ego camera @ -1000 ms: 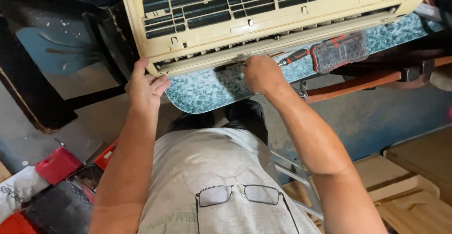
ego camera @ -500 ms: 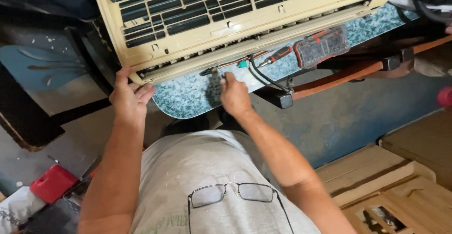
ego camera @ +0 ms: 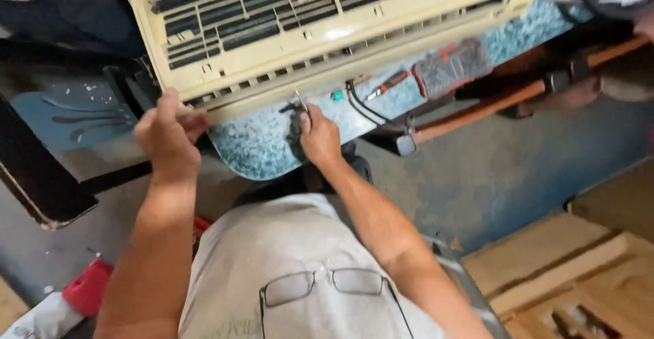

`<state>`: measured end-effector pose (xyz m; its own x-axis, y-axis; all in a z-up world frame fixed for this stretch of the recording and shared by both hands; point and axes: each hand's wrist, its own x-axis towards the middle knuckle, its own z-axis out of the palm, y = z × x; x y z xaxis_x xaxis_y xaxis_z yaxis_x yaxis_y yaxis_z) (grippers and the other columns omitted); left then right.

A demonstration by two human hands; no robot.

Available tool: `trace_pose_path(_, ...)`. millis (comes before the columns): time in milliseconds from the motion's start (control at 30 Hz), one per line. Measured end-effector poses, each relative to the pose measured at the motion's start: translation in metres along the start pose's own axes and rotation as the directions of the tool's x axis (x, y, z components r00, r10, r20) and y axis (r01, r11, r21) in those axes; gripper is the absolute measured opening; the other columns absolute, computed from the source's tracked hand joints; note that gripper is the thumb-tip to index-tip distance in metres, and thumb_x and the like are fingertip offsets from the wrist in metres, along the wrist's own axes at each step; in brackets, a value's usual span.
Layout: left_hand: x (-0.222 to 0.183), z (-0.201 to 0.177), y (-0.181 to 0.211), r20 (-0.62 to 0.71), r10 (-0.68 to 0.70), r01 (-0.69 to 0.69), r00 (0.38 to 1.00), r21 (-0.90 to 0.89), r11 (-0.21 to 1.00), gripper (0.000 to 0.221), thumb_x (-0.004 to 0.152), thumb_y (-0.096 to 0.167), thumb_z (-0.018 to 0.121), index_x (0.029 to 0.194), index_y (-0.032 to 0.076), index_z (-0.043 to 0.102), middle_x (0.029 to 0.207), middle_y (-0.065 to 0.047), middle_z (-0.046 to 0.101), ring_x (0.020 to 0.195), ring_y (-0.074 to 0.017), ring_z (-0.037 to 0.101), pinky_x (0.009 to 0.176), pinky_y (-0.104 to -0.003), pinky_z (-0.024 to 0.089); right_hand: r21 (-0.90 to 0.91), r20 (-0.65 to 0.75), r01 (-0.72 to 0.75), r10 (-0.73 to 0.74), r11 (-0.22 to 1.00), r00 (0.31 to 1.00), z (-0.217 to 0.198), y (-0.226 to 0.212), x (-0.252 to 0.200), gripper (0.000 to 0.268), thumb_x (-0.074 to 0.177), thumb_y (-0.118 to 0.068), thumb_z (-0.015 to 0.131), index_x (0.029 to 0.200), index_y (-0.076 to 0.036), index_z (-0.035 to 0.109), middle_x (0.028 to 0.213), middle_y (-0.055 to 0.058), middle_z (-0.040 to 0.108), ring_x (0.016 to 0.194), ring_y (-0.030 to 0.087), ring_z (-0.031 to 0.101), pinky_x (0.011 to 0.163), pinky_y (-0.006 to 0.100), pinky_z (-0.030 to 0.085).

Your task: Disassembling the outer plastic casing of an indoor air conditioning unit using a screwdriver to remove screws and pry clips.

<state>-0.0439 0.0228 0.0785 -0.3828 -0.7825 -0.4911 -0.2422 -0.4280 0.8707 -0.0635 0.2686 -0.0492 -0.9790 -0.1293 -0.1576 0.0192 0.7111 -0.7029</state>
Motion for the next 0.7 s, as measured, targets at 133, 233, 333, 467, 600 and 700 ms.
trace_pose_path(133, 0.013, -0.002, 0.006, -0.019, -0.032, 0.033, 0.999, 0.045, 0.998, 0.024, 0.081, 0.025, 0.072, 0.098, 0.008, 0.069, 0.084, -0.007, 0.077, 0.064, -0.0133, 0.073, 0.059, -0.026, 0.06, 0.028, 0.027, -0.049, 0.048, 0.998, 0.998, -0.011, 0.006, 0.011, 0.034, 0.099, -0.032, 0.049, 0.126, -0.014, 0.06, 0.087, 0.03, 0.071, 0.084, 0.06, 0.062, 0.075, 0.063, 0.045)
trace_pose_path(233, 0.039, -0.022, -0.021, 0.075, 0.066, -0.083, 0.995, 0.242, 0.967, 0.036, 0.089, 0.01, 0.068, 0.065, 0.017, 0.042, 0.065, 0.004, 0.044, 0.059, -0.0051, 0.043, 0.051, -0.023, 0.035, 0.067, 0.065, -0.128, 0.124, 0.99, 0.99, -0.051, 0.0, 0.011, 0.03, 0.098, -0.033, 0.052, 0.117, -0.014, 0.064, 0.089, 0.027, 0.072, 0.089, 0.056, 0.063, 0.074, 0.058, 0.044)
trace_pose_path(333, 0.049, -0.023, -0.034, 0.14, -0.061, 0.011, 0.988, 0.332, 0.943, 0.029, 0.077, 0.004, 0.07, 0.073, 0.021, 0.048, 0.078, 0.005, 0.055, 0.074, -0.0084, 0.055, 0.055, -0.025, 0.043, 0.121, 0.067, -0.224, 0.217, 0.967, 0.974, -0.101, 0.012, 0.021, 0.021, 0.096, -0.031, 0.054, 0.096, -0.01, 0.058, 0.087, 0.019, 0.07, 0.086, 0.042, 0.066, 0.077, 0.05, 0.044)
trace_pose_path(467, 0.058, -0.022, -0.05, 0.114, -0.047, -0.007, 0.992, 0.428, 0.904, 0.025, 0.077, 0.0, 0.073, 0.097, 0.014, 0.066, 0.087, 0.006, 0.065, 0.077, -0.0069, 0.061, 0.065, -0.025, 0.048, 0.314, -0.29, -0.237, 0.331, 0.919, 0.898, -0.177, 0.072, 0.057, 0.03, 0.09, -0.036, 0.071, 0.074, -0.018, 0.053, 0.074, -0.001, 0.05, 0.073, 0.016, 0.046, 0.068, 0.038, 0.037)
trace_pose_path(600, 0.083, -0.031, -0.062, -0.044, 0.001, 0.024, 0.999, 0.568, 0.822, 0.022, 0.066, 0.0, 0.068, 0.081, 0.015, 0.068, 0.066, 0.008, 0.054, 0.061, -0.0043, 0.055, 0.047, -0.026, 0.036, 0.411, -0.493, -0.275, 0.465, 0.869, 0.735, -0.251, 0.173, 0.136, 0.032, 0.095, -0.036, 0.064, 0.081, -0.009, 0.07, 0.074, -0.002, 0.064, 0.072, 0.01, 0.054, 0.065, 0.036, 0.047)
trace_pose_path(700, 0.103, -0.051, -0.063, -0.034, -0.148, 0.152, 0.988, 0.258, 0.954, 0.03, 0.065, -0.007, 0.047, 0.078, 0.012, 0.067, 0.09, -0.009, 0.076, 0.078, -0.0276, 0.079, 0.079, -0.045, 0.072, 0.545, -0.566, -0.157, 0.499, 0.824, 0.656, -0.296, 0.224, 0.196, 0.022, 0.094, -0.026, 0.062, 0.08, -0.012, 0.07, 0.062, -0.001, 0.065, 0.053, 0.009, 0.057, 0.054, 0.028, 0.049)
